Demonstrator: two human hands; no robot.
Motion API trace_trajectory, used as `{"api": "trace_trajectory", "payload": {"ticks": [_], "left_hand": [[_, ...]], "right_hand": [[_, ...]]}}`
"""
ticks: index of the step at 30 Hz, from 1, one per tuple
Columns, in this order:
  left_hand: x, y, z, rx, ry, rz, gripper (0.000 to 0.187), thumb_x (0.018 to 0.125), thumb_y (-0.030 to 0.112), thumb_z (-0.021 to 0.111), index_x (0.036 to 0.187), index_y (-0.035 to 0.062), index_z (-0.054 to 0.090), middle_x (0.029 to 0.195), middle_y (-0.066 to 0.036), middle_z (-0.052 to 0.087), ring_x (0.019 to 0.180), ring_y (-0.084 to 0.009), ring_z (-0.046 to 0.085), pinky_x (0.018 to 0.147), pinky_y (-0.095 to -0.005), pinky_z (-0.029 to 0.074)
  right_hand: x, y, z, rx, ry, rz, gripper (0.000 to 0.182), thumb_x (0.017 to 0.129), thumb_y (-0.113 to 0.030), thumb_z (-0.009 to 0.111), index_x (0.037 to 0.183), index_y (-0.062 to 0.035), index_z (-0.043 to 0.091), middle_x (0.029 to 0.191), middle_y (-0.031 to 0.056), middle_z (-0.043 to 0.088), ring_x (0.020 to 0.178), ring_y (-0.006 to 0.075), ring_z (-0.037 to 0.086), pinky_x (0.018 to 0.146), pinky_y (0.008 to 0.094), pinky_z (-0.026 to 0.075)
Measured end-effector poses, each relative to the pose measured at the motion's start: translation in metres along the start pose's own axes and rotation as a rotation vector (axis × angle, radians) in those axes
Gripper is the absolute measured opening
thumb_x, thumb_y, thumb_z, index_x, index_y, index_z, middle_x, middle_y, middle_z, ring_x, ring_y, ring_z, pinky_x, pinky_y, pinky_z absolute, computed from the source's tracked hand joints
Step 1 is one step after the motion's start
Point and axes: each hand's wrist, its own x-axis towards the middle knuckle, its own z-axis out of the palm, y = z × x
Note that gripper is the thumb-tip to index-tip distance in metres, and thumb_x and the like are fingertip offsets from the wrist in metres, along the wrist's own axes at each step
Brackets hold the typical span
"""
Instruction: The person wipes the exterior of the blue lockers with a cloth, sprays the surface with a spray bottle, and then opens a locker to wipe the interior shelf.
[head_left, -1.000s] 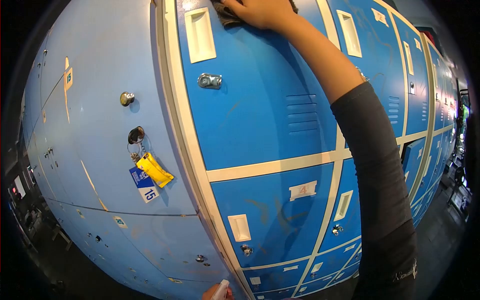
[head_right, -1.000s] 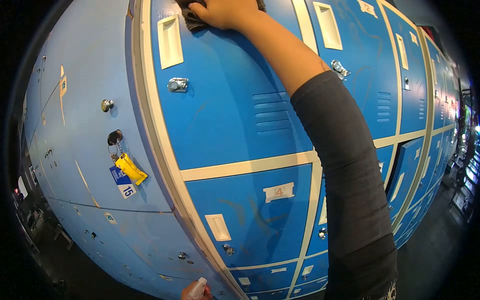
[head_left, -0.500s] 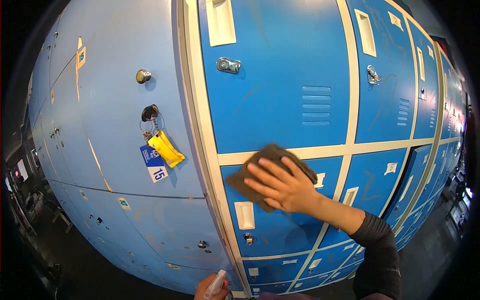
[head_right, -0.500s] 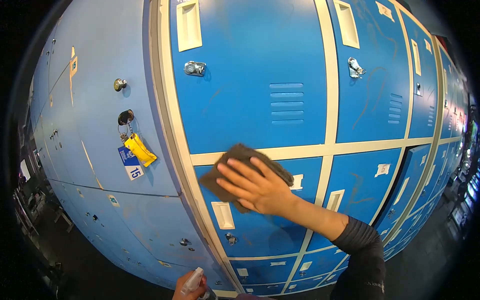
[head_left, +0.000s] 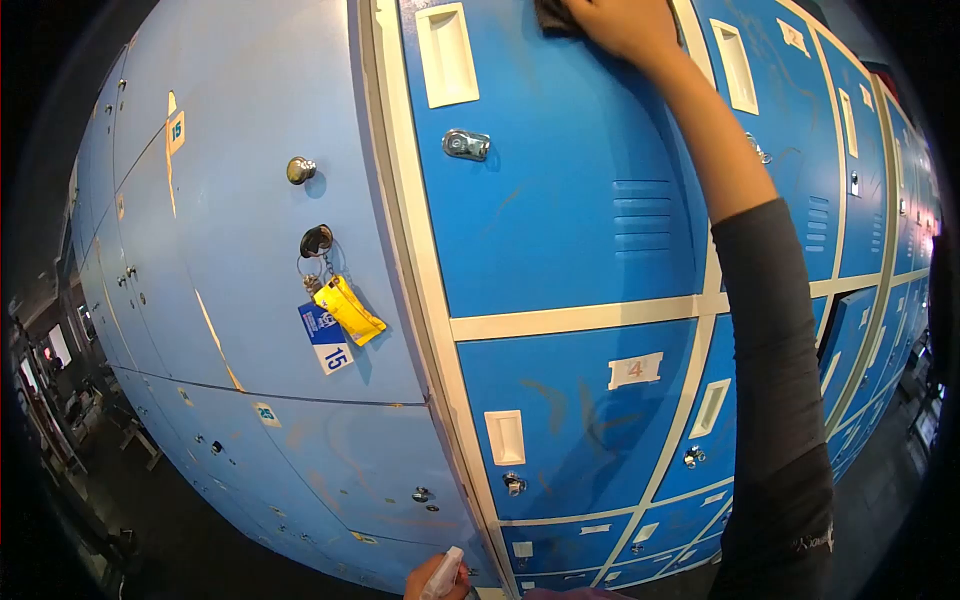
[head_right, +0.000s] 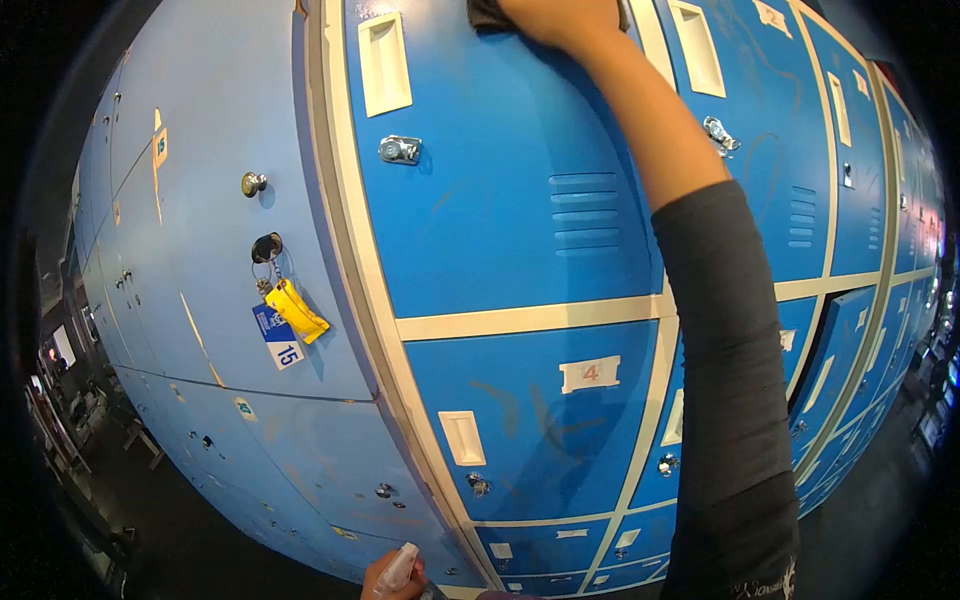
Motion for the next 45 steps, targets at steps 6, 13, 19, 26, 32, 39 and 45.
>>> {"api": "trace_trajectory", "payload": {"ticks": [6,13,19,26,32,39,45], "left_hand": [[-0.004,0.006,-0.003,-0.040,0.033,-0.107,0.026,0.086,0.025,0.069,0.098,0.0028,0.061,0.076,-0.004,0.055,0.067,-0.0137,0.052,0.060,-0.0293,0.043],[-0.007,-0.009,-0.019,0.065,0.053,-0.041,0.026,0.085,0.017,0.066,0.104,0.0007,0.061,0.082,-0.006,0.059,0.071,-0.0156,0.055,0.063,-0.0307,0.046],[-0.006,-0.011,-0.021,0.166,0.069,0.101,0.022,0.085,0.016,0.066,0.102,0.0026,0.062,0.077,-0.005,0.059,0.066,-0.0159,0.054,0.061,-0.0304,0.046],[-0.016,-0.022,-0.027,0.160,0.006,0.134,0.018,0.087,0.016,0.066,0.100,0.0052,0.062,0.077,-0.004,0.058,0.067,-0.0146,0.053,0.062,-0.0299,0.045],[-0.033,-0.020,-0.046,-0.003,0.006,0.053,0.022,0.085,0.014,0.069,0.104,0.0048,0.063,0.082,-0.004,0.059,0.070,-0.0124,0.052,0.065,-0.0297,0.045],[-0.036,-0.012,-0.055,-0.084,0.078,0.023,0.025,0.084,0.014,0.069,0.106,0.0039,0.063,0.083,-0.004,0.059,0.072,-0.0145,0.053,0.066,-0.0304,0.046],[-0.013,-0.023,-0.058,0.032,-0.044,0.103,0.020,0.079,0.008,0.072,0.095,0.0031,0.061,0.080,-0.004,0.061,0.070,-0.0106,0.057,0.062,-0.0261,0.045]], "right_hand": [[-0.055,-0.028,-0.036,0.047,-0.120,-0.036,0.056,0.095,-0.040,0.050,0.143,-0.0097,0.048,0.152,0.0187,0.039,0.144,0.0353,0.031,0.118,0.0511,0.020],[-0.179,-0.066,-0.106,0.411,-0.351,-0.446,0.032,0.076,-0.025,0.061,0.106,-0.0136,0.066,0.133,0.0041,0.060,0.129,0.0251,0.052,0.108,0.0481,0.037],[-0.114,-0.086,-0.126,0.826,-0.495,0.020,0.032,0.083,-0.024,0.061,0.110,-0.0052,0.062,0.105,0.0163,0.065,0.092,0.0330,0.064,0.078,0.0379,0.050],[-0.039,-0.147,-0.053,0.957,-0.512,0.446,0.046,0.093,-0.030,0.053,0.132,-0.0049,0.048,0.108,0.0199,0.065,0.101,0.0329,0.065,0.088,0.0409,0.050],[-0.029,-0.146,-0.063,1.256,-0.543,0.546,0.043,0.104,-0.035,0.040,0.136,-0.0080,0.048,0.127,0.0145,0.059,0.110,0.0221,0.063,0.091,0.0320,0.054],[-0.099,0.059,-0.157,0.975,-0.180,0.751,0.044,0.103,-0.038,0.043,0.133,-0.0070,0.052,0.118,0.0131,0.063,0.107,0.0224,0.064,0.089,0.0353,0.054],[-0.163,0.192,-0.280,0.386,-0.166,0.907,0.043,0.102,-0.039,0.044,0.131,-0.0071,0.053,0.115,0.0121,0.063,0.103,0.0226,0.064,0.086,0.0353,0.054]]}}
